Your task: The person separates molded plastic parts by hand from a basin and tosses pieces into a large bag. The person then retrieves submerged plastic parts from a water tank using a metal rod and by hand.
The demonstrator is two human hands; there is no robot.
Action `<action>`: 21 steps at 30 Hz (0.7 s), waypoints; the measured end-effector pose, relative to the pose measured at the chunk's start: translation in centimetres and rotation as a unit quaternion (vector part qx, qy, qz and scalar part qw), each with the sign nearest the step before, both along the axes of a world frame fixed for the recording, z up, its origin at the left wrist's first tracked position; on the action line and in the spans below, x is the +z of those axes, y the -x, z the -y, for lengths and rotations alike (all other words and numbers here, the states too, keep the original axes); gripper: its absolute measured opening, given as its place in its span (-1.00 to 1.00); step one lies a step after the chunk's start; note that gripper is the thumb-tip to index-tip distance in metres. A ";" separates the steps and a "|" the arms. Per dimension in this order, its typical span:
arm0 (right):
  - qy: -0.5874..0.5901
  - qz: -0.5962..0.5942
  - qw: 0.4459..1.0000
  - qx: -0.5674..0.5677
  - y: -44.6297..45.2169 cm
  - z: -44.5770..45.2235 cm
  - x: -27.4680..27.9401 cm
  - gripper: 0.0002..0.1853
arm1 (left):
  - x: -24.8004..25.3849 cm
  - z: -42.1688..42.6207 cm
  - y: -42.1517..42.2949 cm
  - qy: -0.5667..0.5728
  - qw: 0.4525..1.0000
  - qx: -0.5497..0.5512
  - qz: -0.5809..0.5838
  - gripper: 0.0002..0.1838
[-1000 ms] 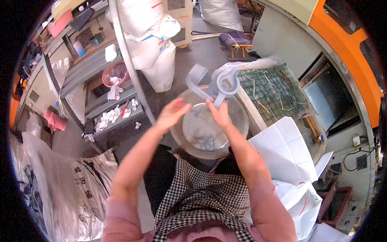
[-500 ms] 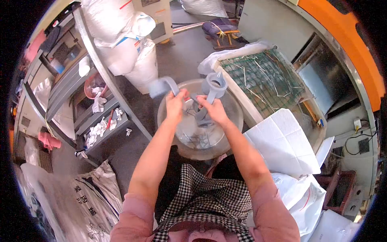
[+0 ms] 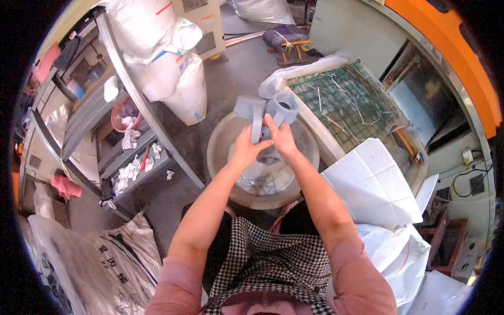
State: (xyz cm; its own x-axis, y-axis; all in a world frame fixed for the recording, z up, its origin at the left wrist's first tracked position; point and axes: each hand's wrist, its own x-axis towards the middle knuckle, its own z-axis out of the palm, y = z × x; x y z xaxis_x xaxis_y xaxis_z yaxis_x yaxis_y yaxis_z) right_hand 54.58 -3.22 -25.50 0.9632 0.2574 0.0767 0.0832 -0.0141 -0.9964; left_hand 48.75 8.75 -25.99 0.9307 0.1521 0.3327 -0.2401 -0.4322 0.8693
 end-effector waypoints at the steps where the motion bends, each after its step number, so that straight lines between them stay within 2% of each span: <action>1: 0.000 0.001 1.000 -0.001 -0.2 0.1 -0.3 -0.45 | -0.1 -0.4 0.0 0.000 1.000 -0.001 0.001 -0.49; 3: 0.013 -0.093 0.995 0.030 -0.4 0.6 -0.2 -0.31 | 1.6 -1.0 0.5 0.022 0.995 -0.072 -0.072 -0.51; 7: 0.048 -0.063 0.996 0.041 0.1 0.9 0.3 -0.28 | -1.9 -1.7 -0.1 0.027 0.990 -0.038 -0.133 -0.55; 10: 0.073 -0.026 0.997 0.027 -0.3 0.8 0.0 -0.26 | -1.2 0.0 0.8 0.015 0.995 -0.008 -0.102 -0.57; 12: 0.013 -0.070 0.997 0.015 -0.7 0.4 -0.8 -0.23 | 1.5 1.8 2.2 0.072 0.997 0.017 0.035 -0.61; 16: 0.010 -0.096 0.995 0.014 -0.7 0.7 -0.9 -0.20 | -0.9 1.9 1.0 0.090 0.991 0.055 0.082 -0.61; 19: -0.047 -0.056 0.997 0.029 -1.6 0.9 -2.1 -0.16 | 0.6 1.0 0.8 0.050 0.995 0.064 0.050 -0.58; 21: 0.045 -0.033 0.996 0.065 -1.0 1.5 -1.7 -0.31 | 1.6 0.3 0.6 0.284 0.956 0.018 -0.074 -0.65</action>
State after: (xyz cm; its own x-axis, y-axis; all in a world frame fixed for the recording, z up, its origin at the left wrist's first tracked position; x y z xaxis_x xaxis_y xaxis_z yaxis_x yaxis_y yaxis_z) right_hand 55.59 -4.72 -27.23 0.9237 0.3828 -0.0147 0.0244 -0.0970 -0.9950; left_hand 48.17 8.48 -24.35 0.9519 0.3019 0.0522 -0.0903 0.1134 0.9894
